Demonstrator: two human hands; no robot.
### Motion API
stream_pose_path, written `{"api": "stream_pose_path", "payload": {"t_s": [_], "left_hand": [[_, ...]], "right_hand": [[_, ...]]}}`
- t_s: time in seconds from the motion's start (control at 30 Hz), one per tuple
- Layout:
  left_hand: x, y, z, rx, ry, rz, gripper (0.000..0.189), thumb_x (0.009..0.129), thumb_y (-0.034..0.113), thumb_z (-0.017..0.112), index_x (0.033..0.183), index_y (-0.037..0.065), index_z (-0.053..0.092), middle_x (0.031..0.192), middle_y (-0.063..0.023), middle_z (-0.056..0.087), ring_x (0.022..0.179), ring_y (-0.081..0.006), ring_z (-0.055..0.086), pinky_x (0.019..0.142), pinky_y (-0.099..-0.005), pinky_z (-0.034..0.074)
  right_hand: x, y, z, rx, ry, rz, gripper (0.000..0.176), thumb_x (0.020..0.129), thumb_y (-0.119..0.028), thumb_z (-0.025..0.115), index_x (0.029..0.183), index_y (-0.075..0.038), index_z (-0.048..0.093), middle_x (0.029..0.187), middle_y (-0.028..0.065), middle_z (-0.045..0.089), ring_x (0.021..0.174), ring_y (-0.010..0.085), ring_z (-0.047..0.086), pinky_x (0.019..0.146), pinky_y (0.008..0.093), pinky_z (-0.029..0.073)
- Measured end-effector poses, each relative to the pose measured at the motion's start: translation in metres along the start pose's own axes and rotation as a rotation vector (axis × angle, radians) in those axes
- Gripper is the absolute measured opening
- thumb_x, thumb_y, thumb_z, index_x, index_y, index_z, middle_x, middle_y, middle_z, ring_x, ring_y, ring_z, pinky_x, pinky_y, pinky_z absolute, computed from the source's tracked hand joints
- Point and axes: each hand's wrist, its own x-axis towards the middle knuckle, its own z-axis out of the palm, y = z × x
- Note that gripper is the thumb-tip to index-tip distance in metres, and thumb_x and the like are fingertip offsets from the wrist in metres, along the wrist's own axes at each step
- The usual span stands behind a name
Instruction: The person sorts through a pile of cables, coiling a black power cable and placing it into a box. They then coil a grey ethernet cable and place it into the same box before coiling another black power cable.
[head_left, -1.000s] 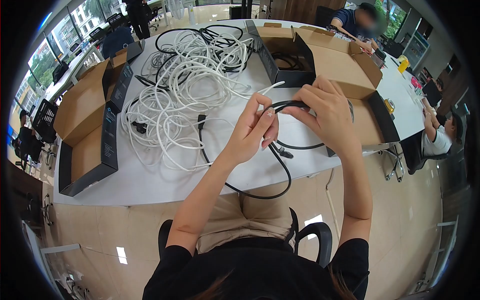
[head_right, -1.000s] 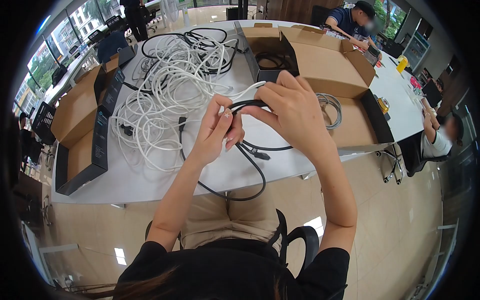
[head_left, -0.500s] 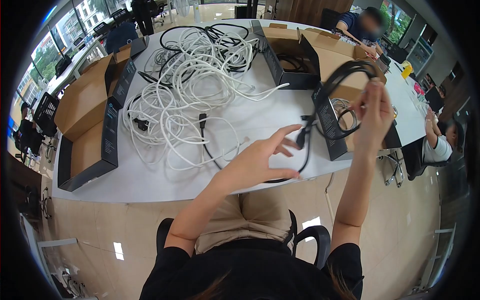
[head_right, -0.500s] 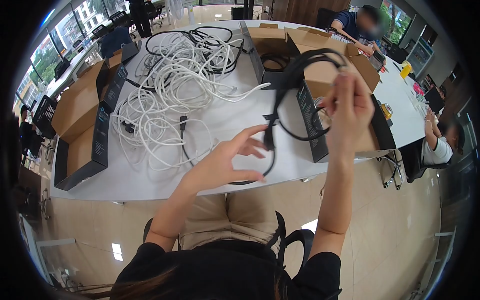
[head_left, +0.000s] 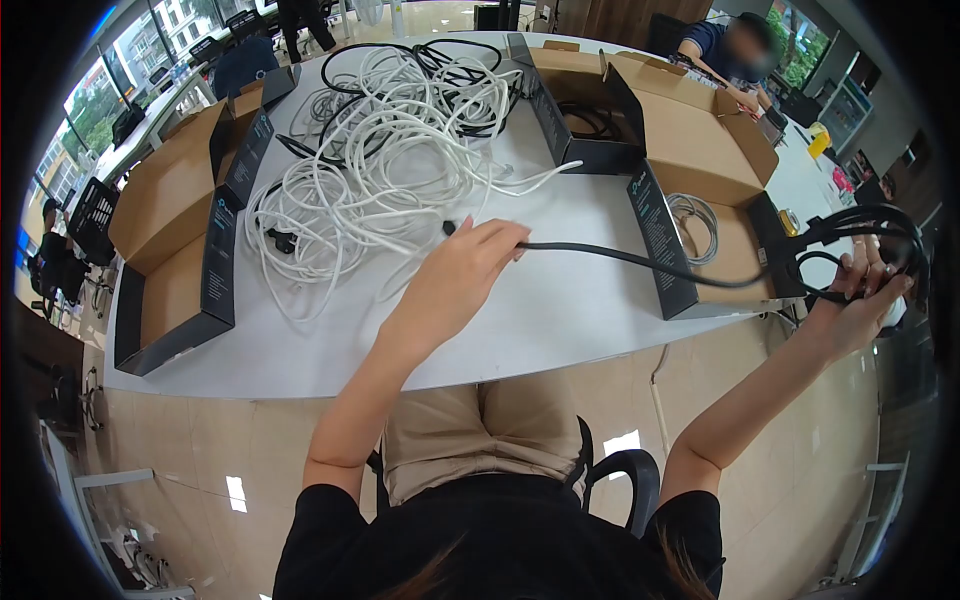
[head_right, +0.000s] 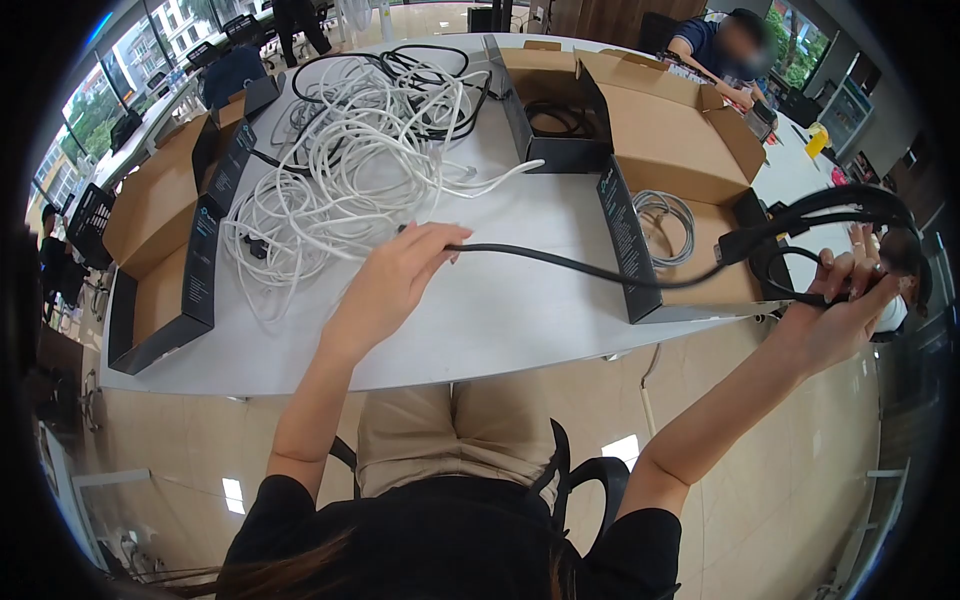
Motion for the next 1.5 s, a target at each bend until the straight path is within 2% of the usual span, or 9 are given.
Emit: {"api": "stream_pose_path", "payload": {"t_s": [0.17, 0.4, 0.47, 0.77, 0.97, 1.13, 1.23, 1.27, 1.5], "left_hand": [[0.041, -0.006, -0.022, 0.422, 0.379, 0.299, 0.024, 0.087, 0.008, 0.048, 0.109, 0.006, 0.054, 0.086, -0.0072, 0.062, 0.08, -0.0235, 0.061, 0.065, -0.0337, 0.047], [0.073, 0.003, -0.059, -0.143, 0.512, 0.271, 0.021, 0.093, 0.008, 0.037, 0.111, 0.004, 0.046, 0.085, -0.0058, 0.066, 0.069, -0.0158, 0.066, 0.048, -0.025, 0.042], [0.062, 0.014, -0.059, -0.458, 0.29, 0.12, 0.02, 0.096, 0.009, 0.029, 0.113, 0.006, 0.037, 0.097, -0.0209, 0.062, 0.08, -0.0229, 0.065, 0.073, -0.0284, 0.053], [-0.057, 0.04, -0.008, -1.154, -0.21, -0.414, 0.007, 0.094, 0.009, 0.028, 0.099, 0.008, 0.023, 0.109, -0.0209, 0.057, 0.093, -0.0263, 0.062, 0.074, -0.0292, 0.05], [-0.116, 0.044, 0.039, -1.095, -0.55, -0.298, 0.005, 0.095, 0.008, 0.033, 0.093, 0.007, 0.029, 0.109, -0.0188, 0.057, 0.111, -0.0216, 0.053, 0.093, -0.0328, 0.038], [-0.126, 0.023, 0.039, -0.835, -0.835, -0.102, 0.049, 0.088, 0.005, 0.045, 0.132, 0.002, 0.025, 0.14, -0.0111, 0.031, 0.128, -0.024, 0.033, 0.104, -0.035, 0.028], [-0.131, 0.002, 0.007, -0.844, -0.782, 0.114, 0.063, 0.087, 0.016, 0.052, 0.139, 0.003, 0.018, 0.144, -0.0137, 0.022, 0.131, -0.0255, 0.026, 0.104, -0.0323, 0.025], [-0.131, 0.001, -0.007, -0.932, -0.714, 0.041, 0.068, 0.086, 0.018, 0.055, 0.139, 0.003, 0.016, 0.144, -0.0141, 0.022, 0.132, -0.0254, 0.025, 0.105, -0.033, 0.023], [-0.099, 0.046, -0.04, -0.684, -0.004, -0.05, 0.081, 0.082, 0.017, 0.061, 0.14, 0.0, 0.007, 0.141, -0.0187, 0.025, 0.132, -0.0251, 0.026, 0.104, -0.0345, 0.024]], "right_hand": [[-0.007, 0.0, -0.004, 0.023, 0.038, 0.032, 0.034, 0.091, -0.031, 0.051, 0.101, 0.001, 0.056, 0.061, -0.0031, 0.029, 0.052, 0.0066, 0.026, 0.059, 0.0274, 0.037], [-0.034, 0.011, 0.008, 0.088, -0.128, 0.225, 0.025, 0.091, -0.031, 0.05, 0.086, -0.006, 0.053, 0.059, -0.0044, 0.029, 0.046, 0.0062, 0.026, 0.053, 0.0252, 0.032], [-0.044, 0.018, 0.014, 0.113, -0.098, 0.305, 0.027, 0.09, -0.033, 0.051, 0.084, -0.006, 0.054, 0.058, -0.0045, 0.03, 0.044, 0.0056, 0.025, 0.05, 0.024, 0.029], [-0.062, 0.032, 0.03, 0.071, -0.21, 0.455, 0.037, 0.094, -0.031, 0.045, 0.107, 0.003, 0.054, 0.059, -0.005, 0.026, 0.044, 0.0034, 0.026, 0.046, 0.0206, 0.028], [-0.08, 0.024, 0.048, 0.012, -0.483, 0.547, 0.033, 0.094, -0.026, 0.045, 0.099, 0.005, 0.057, 0.058, -0.0047, 0.026, 0.042, 0.0033, 0.026, 0.04, 0.0213, 0.029], [-0.098, 0.0, 0.062, -0.06, -0.735, 0.453, 0.025, 0.091, -0.016, 0.051, 0.094, 0.007, 0.059, 0.063, 0.0018, 0.052, 0.043, 0.0019, 0.034, 0.04, 0.0178, 0.032], [-0.114, -0.013, 0.069, -0.341, -0.868, 0.202, 0.027, 0.093, -0.016, 0.045, 0.093, 0.008, 0.057, 0.051, -0.0026, 0.037, 0.04, 0.0015, 0.03, 0.038, 0.0179, 0.029], [-0.117, -0.021, 0.07, -0.331, -0.852, 0.3, 0.014, 0.083, -0.007, 0.059, 0.091, 0.004, 0.062, 0.068, 0.0016, 0.058, 0.051, 0.0017, 0.044, 0.045, 0.0152, 0.034], [-0.154, -0.02, 0.09, -0.285, -1.142, 0.422, 0.011, 0.081, -0.005, 0.061, 0.089, 0.002, 0.063, 0.068, 0.0006, 0.06, 0.055, 0.0019, 0.046, 0.049, 0.0163, 0.034]]}}
